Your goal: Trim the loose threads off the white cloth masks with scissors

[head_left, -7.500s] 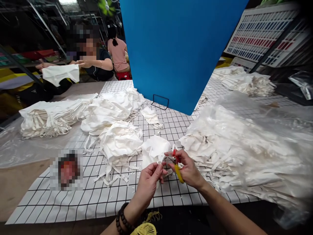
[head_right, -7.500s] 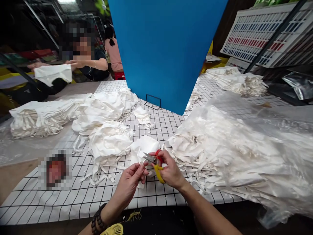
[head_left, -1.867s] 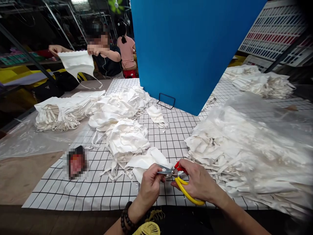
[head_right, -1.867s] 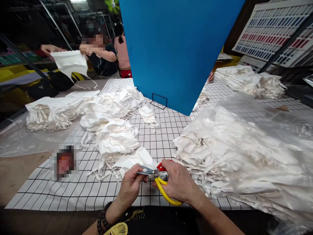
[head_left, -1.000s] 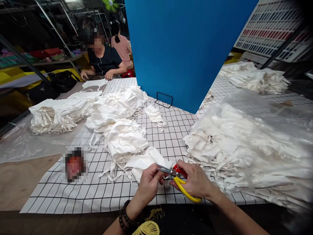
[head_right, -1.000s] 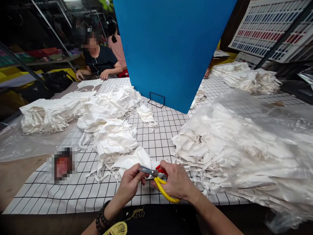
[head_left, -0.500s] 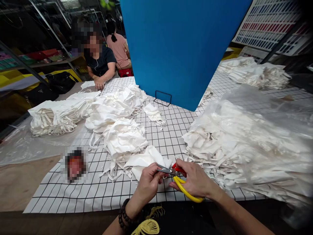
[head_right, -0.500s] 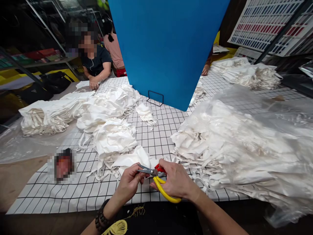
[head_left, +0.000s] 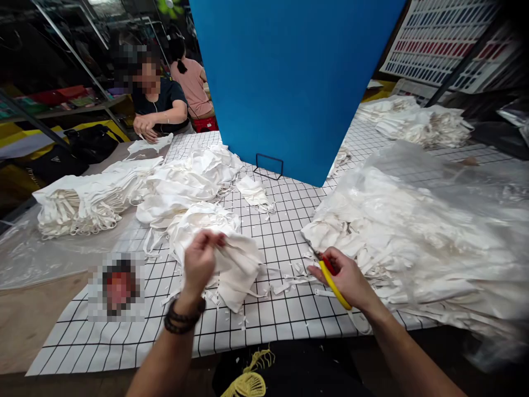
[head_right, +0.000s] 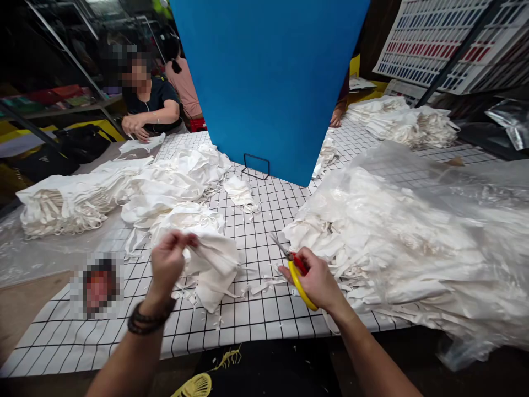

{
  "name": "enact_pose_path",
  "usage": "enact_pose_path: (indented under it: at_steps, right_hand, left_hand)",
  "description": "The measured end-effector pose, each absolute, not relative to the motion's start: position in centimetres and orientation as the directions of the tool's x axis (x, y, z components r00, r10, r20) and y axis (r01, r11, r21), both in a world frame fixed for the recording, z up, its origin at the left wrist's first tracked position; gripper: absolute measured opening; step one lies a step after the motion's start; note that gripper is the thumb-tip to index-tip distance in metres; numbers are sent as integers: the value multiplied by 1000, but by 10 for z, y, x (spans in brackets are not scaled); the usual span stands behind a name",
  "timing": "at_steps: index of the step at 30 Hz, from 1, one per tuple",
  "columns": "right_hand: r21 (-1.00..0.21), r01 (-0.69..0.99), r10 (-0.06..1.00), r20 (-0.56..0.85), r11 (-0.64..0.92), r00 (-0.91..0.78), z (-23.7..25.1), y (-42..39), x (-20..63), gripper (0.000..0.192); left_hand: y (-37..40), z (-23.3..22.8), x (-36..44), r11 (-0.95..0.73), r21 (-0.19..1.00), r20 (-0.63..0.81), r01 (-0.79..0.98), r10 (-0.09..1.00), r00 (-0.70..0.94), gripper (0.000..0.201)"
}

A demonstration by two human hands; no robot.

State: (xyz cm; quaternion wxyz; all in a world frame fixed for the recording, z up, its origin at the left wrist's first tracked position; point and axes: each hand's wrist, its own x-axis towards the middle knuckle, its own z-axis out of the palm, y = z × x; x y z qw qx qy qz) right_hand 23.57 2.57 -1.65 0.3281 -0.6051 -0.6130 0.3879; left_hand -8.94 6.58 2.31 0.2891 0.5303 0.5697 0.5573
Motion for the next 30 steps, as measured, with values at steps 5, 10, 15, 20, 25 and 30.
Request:
enact_pose_path:
  at_steps: [5, 10, 15, 20, 25, 30]
  right_hand:
    - [-795, 571, 978, -155, -206, 137, -30, 24, 266, 24]
    - [-672, 735, 996, -74, -85, 47, -51, 19, 250, 16]
    - [-651, 757, 994, 37, -54, 102, -64, 18, 221, 13]
    - [-740, 671, 993, 35, -52, 115, -50, -10, 218, 19]
    - [-951, 268, 913, -32, -153, 407, -50, -26, 251, 23]
    - [-973, 195, 859, -4, -120, 512, -54, -29, 285, 29]
  left_hand:
    - [127, 64, -144, -27, 562, 388, 827, 891, -234, 28]
    - [102, 32, -73, -58, 440, 102, 896, 995, 15, 41]
    - [88, -23, 7, -187, 773, -198, 606, 837, 511, 29]
    - [110, -44, 43, -173, 814, -123, 555, 882, 455, 31]
    - [118, -50, 98, -158, 876, -34, 455, 922, 385, 33]
    - [136, -40, 117, -98, 967, 23, 237, 954, 299, 23]
